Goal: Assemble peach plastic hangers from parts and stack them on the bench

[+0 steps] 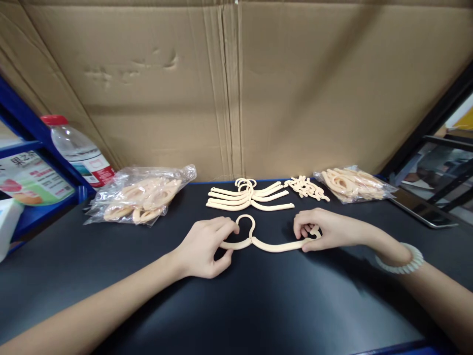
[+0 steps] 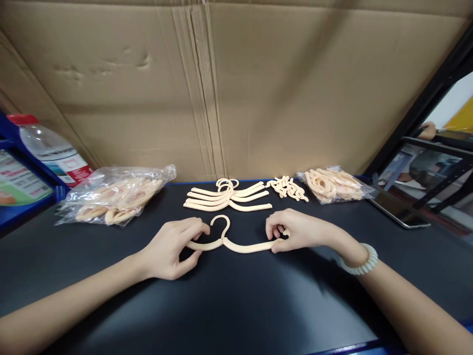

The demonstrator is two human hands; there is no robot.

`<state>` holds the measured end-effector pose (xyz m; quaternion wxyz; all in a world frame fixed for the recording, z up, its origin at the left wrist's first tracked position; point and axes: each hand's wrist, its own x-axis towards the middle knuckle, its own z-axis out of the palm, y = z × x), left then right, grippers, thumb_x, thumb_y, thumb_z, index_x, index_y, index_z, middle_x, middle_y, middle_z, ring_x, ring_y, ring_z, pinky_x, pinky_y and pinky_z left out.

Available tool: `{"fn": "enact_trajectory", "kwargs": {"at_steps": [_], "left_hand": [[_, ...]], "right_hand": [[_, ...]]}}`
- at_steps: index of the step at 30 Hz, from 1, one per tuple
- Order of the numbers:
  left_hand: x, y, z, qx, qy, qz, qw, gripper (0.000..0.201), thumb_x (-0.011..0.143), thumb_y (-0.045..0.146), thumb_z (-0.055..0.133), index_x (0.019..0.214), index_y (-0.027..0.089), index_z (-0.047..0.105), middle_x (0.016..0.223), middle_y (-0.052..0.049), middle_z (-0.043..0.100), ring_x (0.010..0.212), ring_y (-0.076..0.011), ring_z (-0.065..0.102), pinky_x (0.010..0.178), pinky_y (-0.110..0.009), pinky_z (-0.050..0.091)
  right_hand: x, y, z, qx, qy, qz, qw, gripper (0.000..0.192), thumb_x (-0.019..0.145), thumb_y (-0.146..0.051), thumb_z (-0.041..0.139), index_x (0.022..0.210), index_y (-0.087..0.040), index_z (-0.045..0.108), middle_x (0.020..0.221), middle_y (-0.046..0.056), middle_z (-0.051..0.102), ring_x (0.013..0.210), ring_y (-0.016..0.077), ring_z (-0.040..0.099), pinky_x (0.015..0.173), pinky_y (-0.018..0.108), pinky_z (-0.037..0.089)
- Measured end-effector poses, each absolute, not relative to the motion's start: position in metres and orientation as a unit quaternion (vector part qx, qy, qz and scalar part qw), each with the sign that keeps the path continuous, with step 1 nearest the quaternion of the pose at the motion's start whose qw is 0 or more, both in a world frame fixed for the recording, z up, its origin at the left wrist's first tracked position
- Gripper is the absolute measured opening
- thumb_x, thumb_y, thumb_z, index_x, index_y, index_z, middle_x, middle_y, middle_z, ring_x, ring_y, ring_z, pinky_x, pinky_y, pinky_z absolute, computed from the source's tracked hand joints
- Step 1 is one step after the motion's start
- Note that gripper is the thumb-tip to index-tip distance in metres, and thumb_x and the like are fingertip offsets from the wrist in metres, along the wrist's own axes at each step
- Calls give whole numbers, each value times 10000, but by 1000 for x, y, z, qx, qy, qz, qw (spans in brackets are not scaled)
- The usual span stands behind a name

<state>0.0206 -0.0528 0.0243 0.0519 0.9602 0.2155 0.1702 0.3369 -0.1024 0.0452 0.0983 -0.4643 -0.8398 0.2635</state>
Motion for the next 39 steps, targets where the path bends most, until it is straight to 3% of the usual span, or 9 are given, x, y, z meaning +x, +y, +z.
{"fn": "enact_trajectory", "kwargs": {"at_steps": [6,13,22,26,31,39], "left_hand": [[15,-51,28,976,174,128,18,134,751,147,430,872,201,449,753,-8,535,656,-174,482,588,-290,351],[3,-40,31,981,146,130,-19,89,830,159,385,771,203,436,710,-11,489,616,-166,442,567,-295,316],[-4,-28,23,945,228,214,90,41,797,200,490,757,191,483,678,23,502,572,-116,445,567,-245,358],[-3,-26,21,922,264,256,118,83,835,211,492,757,186,505,699,15,538,602,-111,489,583,-226,392],[-1,-26,20,925,260,256,104,130,877,229,461,772,184,524,707,13,556,619,-109,509,603,-221,408],[-1,-24,20,924,272,257,82,156,897,238,432,789,183,531,708,10,562,624,-113,517,601,-222,402]], "right_hand": [[337,-99,41,-496,-809,287,130,118,752,-265,688,708,-176,625,628,-19,562,600,118,513,547,227,401],[334,-96,34,-519,-790,287,156,159,766,-300,660,704,-169,594,609,-14,543,558,114,478,510,229,378],[341,-92,30,-508,-784,304,188,274,767,-436,670,748,-169,615,619,0,576,571,130,507,528,247,398],[340,-87,26,-534,-779,218,247,277,852,-431,568,817,-170,653,712,33,627,619,140,542,567,260,413],[330,-78,17,-536,-800,91,253,194,804,-375,649,816,-183,675,773,47,632,723,172,568,642,282,425],[337,-66,10,-583,-769,54,258,154,819,-309,614,780,-172,675,734,42,641,699,177,577,636,288,424]]}}
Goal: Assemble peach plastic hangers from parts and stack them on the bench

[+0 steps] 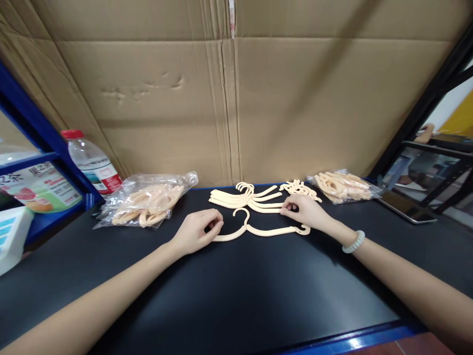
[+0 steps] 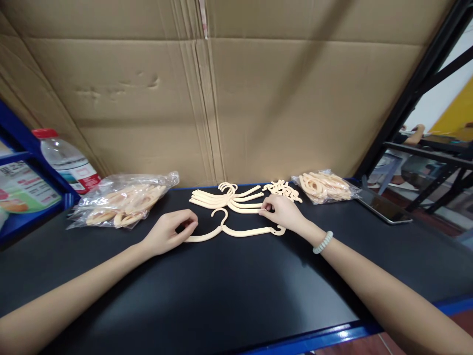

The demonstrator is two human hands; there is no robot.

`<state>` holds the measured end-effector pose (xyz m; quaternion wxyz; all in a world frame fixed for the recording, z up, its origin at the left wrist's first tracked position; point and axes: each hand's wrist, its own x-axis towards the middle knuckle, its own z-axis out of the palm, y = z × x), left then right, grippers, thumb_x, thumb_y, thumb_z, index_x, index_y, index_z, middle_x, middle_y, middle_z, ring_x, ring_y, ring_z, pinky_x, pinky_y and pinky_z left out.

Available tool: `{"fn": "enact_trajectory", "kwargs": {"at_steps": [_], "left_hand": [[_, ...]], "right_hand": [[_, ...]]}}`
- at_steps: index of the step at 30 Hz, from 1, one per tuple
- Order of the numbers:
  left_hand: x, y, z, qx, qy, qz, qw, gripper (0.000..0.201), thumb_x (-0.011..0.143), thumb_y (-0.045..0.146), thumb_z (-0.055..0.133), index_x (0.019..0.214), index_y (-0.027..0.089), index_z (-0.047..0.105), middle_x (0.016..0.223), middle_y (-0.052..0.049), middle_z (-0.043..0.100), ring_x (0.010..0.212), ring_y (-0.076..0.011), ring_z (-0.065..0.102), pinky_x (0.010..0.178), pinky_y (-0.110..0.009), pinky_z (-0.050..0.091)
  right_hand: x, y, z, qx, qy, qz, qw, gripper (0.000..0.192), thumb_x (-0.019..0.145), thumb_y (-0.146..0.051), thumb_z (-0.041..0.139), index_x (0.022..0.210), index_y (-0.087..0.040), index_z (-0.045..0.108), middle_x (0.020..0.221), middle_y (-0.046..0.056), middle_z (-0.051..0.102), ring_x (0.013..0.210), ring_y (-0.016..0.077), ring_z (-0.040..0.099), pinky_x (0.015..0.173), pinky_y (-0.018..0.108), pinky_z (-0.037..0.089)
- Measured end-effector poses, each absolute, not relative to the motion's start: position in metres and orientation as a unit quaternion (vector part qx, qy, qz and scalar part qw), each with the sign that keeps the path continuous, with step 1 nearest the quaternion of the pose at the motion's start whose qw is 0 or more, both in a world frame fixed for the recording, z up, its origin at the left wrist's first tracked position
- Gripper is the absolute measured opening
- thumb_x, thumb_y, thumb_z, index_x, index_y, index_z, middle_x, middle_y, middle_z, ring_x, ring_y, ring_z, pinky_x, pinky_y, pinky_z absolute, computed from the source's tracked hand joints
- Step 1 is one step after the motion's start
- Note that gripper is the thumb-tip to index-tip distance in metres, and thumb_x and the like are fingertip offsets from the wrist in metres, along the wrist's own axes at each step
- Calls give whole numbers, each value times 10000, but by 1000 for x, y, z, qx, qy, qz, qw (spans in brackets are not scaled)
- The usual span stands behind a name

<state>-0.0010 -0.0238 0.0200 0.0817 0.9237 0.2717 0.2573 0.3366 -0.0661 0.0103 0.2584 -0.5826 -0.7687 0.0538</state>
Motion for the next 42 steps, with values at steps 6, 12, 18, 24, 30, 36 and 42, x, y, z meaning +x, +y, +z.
{"fn": "enact_trajectory", "kwargs": {"at_steps": [6,12,18,24,30,36,42], "left_hand": [[0,-21,20,921,277,262,73,131,893,227,435,830,185,541,738,0,576,663,-129,537,643,-240,429],[-1,-19,19,900,299,309,69,82,869,187,451,904,187,525,817,-13,578,723,-141,561,686,-262,470],[-2,-9,14,876,343,334,64,135,832,169,467,950,187,532,933,-47,589,863,-184,581,790,-353,501],[-5,2,8,849,379,343,129,191,787,222,504,968,193,561,957,-52,612,856,-192,611,781,-385,537],[-8,9,2,838,391,351,149,228,769,245,515,981,187,579,976,-60,621,868,-198,624,787,-404,544],[-7,7,3,833,395,354,158,259,772,245,529,1018,171,568,1000,-74,604,857,-190,625,788,-406,547],[-5,4,5,826,394,366,170,263,785,283,556,1027,180,566,1048,-79,611,857,-187,638,789,-400,551]], "right_hand": [[346,-61,5,-585,-754,59,294,162,815,-304,607,769,-164,672,693,37,638,642,165,569,606,288,421],[348,-59,4,-574,-749,69,325,205,819,-345,599,784,-158,675,740,51,653,663,159,563,618,283,442],[348,-64,5,-573,-741,82,340,198,806,-348,599,799,-165,675,752,52,660,665,163,557,585,280,424],[349,-68,4,-578,-737,92,337,181,801,-328,579,796,-178,679,715,38,660,616,154,555,563,280,433],[347,-70,3,-581,-720,106,366,187,789,-349,599,790,-183,685,701,35,670,612,159,585,579,298,474],[344,-71,1,-559,-662,217,450,280,710,-458,682,742,-182,653,747,61,691,681,202,655,665,368,558],[342,-73,4,-565,-604,270,493,377,602,-523,763,665,-185,610,664,46,661,629,199,648,672,383,561]]}}
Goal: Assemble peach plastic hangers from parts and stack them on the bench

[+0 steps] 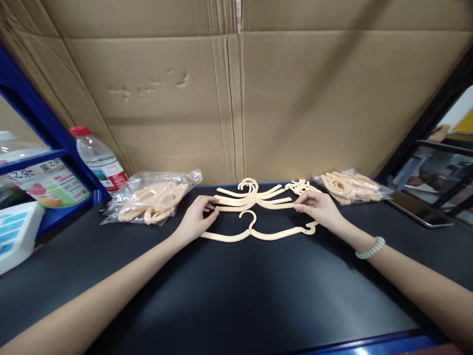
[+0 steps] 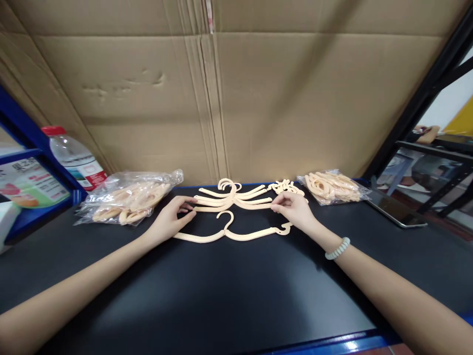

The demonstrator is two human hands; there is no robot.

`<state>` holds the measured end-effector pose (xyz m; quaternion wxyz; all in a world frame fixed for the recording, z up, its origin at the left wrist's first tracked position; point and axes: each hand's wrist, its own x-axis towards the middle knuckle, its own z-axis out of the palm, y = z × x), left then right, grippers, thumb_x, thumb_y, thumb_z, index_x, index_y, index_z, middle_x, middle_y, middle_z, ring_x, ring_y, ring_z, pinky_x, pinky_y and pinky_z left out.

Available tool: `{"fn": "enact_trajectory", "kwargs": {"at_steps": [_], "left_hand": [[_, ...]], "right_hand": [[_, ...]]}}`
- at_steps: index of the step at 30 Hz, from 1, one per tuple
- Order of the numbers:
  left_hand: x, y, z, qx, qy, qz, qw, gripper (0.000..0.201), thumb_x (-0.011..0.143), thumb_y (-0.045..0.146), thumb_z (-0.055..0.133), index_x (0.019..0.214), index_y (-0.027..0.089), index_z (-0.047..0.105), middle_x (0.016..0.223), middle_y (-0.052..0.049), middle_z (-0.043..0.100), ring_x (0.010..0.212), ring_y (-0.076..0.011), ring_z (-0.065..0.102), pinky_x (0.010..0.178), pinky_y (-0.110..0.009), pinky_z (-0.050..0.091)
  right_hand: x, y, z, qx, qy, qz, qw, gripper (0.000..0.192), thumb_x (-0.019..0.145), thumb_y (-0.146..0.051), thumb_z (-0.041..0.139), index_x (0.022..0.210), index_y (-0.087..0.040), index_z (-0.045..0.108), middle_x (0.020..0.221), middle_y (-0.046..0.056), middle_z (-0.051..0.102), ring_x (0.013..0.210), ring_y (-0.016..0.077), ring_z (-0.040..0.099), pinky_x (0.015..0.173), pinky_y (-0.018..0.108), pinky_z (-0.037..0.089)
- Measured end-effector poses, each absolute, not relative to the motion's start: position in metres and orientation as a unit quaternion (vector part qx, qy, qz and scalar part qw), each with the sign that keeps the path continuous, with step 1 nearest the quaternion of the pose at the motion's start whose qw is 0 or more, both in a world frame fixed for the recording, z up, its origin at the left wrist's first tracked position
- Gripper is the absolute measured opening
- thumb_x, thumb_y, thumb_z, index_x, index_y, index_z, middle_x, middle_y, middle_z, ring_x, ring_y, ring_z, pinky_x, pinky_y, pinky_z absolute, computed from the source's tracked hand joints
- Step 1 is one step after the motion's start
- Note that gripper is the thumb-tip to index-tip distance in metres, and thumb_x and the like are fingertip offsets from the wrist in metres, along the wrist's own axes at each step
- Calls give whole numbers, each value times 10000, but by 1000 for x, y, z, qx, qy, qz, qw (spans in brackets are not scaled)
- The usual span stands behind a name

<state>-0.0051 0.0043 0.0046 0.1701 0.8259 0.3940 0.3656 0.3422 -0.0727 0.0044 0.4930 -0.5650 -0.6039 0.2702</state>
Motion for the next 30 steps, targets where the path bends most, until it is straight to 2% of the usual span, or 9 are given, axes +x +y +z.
{"fn": "enact_trajectory", "kwargs": {"at_steps": [5,9,12,15,18,22,26,30], "left_hand": [[-4,2,7,820,392,369,195,268,796,312,575,1032,185,577,1041,-73,650,849,-190,647,798,-399,541],[-2,-6,16,818,364,362,261,295,865,362,528,1093,184,583,1018,-68,675,894,-195,650,829,-372,521],[-1,-12,21,819,347,345,300,312,902,386,489,1112,182,595,983,-59,686,788,-164,643,756,-315,522],[0,-15,22,829,348,332,285,292,901,378,495,1063,176,630,835,-32,689,670,-141,595,634,-260,490],[1,-13,20,839,361,327,242,258,905,350,476,949,172,658,757,-21,679,622,-132,558,580,-240,445],[1,-9,16,833,371,332,240,233,899,322,454,895,166,628,740,-14,663,578,-120,544,573,-234,443],[0,-7,14,828,372,335,255,212,900,304,434,868,171,595,707,-3,628,558,-112,536,588,-234,449],[0,-7,13,823,375,329,272,204,901,308,430,851,175,577,713,-5,617,578,-117,550,609,-243,458]], "right_hand": [[339,-76,7,-545,-575,289,537,367,603,-496,784,667,-185,600,677,39,648,626,174,627,652,343,547],[336,-78,8,-527,-559,296,567,362,595,-477,800,658,-188,590,683,30,632,619,162,608,629,327,534],[334,-79,8,-524,-556,289,577,348,616,-466,793,670,-190,589,701,31,630,648,165,609,664,336,533],[331,-81,9,-519,-573,275,571,338,649,-473,767,690,-193,584,724,35,633,681,174,617,698,352,534],[330,-81,9,-520,-597,266,550,332,670,-476,748,701,-190,582,759,49,642,711,184,620,702,357,531],[330,-79,9,-528,-599,280,533,323,668,-471,754,718,-182,618,795,58,657,760,193,624,736,359,525],[341,-75,12,-530,-552,309,565,338,677,-502,736,758,-186,646,783,44,652,732,178,612,694,332,526],[366,-68,17,-563,-558,212,572,318,699,-499,708,770,-196,641,767,47,656,746,202,621,684,341,526]]}}
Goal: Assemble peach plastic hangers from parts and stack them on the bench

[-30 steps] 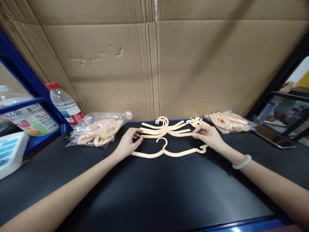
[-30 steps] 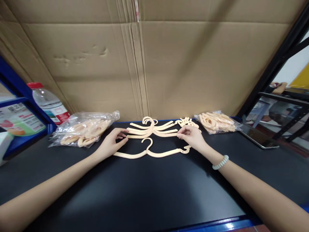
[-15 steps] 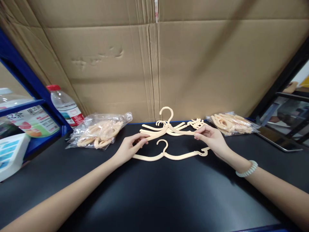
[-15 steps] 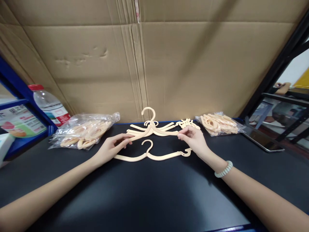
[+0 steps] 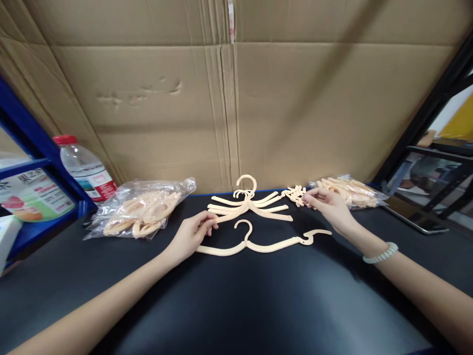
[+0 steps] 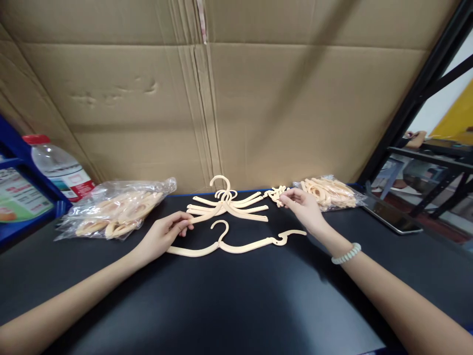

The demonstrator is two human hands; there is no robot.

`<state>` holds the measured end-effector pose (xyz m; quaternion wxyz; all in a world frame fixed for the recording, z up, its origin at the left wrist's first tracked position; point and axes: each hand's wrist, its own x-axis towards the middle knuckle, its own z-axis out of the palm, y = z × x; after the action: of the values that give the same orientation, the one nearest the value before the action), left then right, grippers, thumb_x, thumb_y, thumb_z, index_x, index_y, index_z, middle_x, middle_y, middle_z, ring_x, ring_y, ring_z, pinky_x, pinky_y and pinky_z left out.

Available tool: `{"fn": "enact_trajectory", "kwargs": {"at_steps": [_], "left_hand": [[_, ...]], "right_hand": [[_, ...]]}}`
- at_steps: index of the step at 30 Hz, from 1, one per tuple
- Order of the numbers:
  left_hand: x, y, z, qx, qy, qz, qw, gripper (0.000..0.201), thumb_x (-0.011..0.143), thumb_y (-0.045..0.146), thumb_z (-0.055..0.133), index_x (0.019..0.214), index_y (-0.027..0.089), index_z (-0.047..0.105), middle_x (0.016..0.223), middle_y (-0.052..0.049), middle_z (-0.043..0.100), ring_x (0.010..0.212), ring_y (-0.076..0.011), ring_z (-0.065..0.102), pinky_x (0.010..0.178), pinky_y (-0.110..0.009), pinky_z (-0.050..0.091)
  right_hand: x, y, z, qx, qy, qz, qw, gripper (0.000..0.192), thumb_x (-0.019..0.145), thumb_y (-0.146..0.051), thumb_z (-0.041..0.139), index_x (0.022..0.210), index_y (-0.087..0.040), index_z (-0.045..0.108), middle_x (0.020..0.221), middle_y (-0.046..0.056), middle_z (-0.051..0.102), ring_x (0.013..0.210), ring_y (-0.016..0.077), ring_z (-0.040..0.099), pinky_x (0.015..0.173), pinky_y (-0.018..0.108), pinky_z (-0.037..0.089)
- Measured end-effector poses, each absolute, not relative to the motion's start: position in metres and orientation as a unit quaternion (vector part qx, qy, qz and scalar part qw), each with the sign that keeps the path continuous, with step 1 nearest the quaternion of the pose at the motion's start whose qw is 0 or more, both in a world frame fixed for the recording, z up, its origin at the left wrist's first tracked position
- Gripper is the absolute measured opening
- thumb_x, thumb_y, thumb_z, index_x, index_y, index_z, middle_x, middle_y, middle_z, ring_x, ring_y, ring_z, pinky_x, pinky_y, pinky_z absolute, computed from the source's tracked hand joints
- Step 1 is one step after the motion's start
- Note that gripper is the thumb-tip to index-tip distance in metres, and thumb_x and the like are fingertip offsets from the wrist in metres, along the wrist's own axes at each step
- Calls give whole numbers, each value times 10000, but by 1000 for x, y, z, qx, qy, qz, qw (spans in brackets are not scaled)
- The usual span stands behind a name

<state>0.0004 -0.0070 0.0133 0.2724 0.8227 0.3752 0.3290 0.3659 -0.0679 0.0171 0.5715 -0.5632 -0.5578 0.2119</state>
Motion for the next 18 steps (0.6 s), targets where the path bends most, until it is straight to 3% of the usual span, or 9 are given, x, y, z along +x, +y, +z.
{"fn": "enact_trajectory", "kwargs": {"at_steps": [5,10,18], "left_hand": [[2,-7,14,818,376,327,287,207,900,319,438,830,177,571,712,-5,603,600,-124,567,625,-255,470],[3,-5,13,807,363,348,310,177,896,304,438,871,172,553,761,-19,622,614,-126,582,626,-266,487],[2,-3,11,781,354,374,354,165,881,304,460,910,160,534,772,-27,623,620,-131,594,619,-282,502]], "right_hand": [[395,-61,14,-612,-642,35,460,226,789,-416,608,843,-202,655,840,78,689,767,244,637,680,389,527],[398,-55,1,-560,-756,-64,333,215,791,-329,622,970,-222,671,954,93,673,903,291,606,825,470,490],[396,-53,1,-566,-741,-74,355,177,877,-248,499,817,-213,662,834,78,612,759,230,593,689,385,506]]}}
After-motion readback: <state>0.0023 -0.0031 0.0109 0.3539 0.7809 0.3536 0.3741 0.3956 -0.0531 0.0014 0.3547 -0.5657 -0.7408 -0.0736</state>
